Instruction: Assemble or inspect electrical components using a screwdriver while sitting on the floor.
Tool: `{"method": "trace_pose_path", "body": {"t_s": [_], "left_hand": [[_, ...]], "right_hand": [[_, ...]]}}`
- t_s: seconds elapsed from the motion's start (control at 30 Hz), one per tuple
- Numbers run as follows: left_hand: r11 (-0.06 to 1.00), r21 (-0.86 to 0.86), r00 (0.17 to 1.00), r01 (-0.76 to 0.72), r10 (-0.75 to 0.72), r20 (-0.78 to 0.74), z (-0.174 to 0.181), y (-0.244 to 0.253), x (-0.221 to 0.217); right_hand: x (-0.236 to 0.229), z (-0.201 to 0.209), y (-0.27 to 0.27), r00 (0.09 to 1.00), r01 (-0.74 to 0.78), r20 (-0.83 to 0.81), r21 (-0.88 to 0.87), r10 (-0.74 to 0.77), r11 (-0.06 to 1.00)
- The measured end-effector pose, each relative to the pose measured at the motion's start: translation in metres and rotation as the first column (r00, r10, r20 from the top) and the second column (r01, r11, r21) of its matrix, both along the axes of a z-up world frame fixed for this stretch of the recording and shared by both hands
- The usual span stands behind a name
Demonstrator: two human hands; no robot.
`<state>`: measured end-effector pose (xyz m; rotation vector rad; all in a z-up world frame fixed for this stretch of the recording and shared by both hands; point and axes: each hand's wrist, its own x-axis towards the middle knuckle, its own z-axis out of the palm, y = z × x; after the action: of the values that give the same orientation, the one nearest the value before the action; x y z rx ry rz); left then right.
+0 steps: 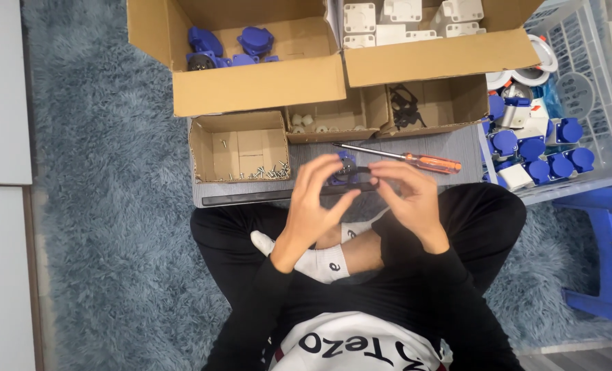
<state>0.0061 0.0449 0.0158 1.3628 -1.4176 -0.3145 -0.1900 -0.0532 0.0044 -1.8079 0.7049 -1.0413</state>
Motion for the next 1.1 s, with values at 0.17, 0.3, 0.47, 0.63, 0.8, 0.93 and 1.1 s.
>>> {"method": "trace_pose_path", "body": {"t_s": [0.17, 0.3, 0.47, 0.63, 0.8, 0.93, 1.1], "left_hand": [[0.988, -0.149, 0.999, 0.033, -0.033, -0.004, -0.013, 0.01, -0.001], [0.982, -0.187, 1.0, 0.001, 0.005, 0.03, -0.018, 0.006, 0.006], [0.962, -0.271, 0.999, -0.024, 0.034, 0.03, -0.023, -0.004, 0.008], [0.962, -0.27, 0.998, -0.029, 0.044, 0.048, -0.034, -0.009, 0.011], [0.963, -0.27, 0.995, -0.026, 0.05, 0.083, -0.045, -0.01, 0.014], [0.967, -0.254, 0.995, -0.031, 0.054, 0.084, -0.046, -0.009, 0.014], [0.969, -0.246, 0.995, -0.024, 0.047, 0.087, -0.049, -0.009, 0.014]], "right_hand": [[0.009, 0.005, 0.005, 0.999, -0.05, -0.01, -0.034, 0.049, 0.998], [0.01, 0.01, 0.005, 0.999, -0.033, -0.014, -0.115, 0.031, 0.993], [0.015, 0.0, 0.003, 0.998, 0.023, -0.053, -0.307, -0.041, 0.952], [0.02, -0.011, -0.003, 0.996, 0.035, -0.059, -0.387, -0.062, 0.921], [0.023, -0.022, -0.009, 0.999, -0.005, -0.032, -0.436, -0.01, 0.9], [0.022, -0.03, -0.012, 0.999, -0.009, -0.036, -0.46, -0.008, 0.888], [0.021, -0.03, -0.011, 0.999, -0.023, -0.043, -0.47, 0.003, 0.882]]}}
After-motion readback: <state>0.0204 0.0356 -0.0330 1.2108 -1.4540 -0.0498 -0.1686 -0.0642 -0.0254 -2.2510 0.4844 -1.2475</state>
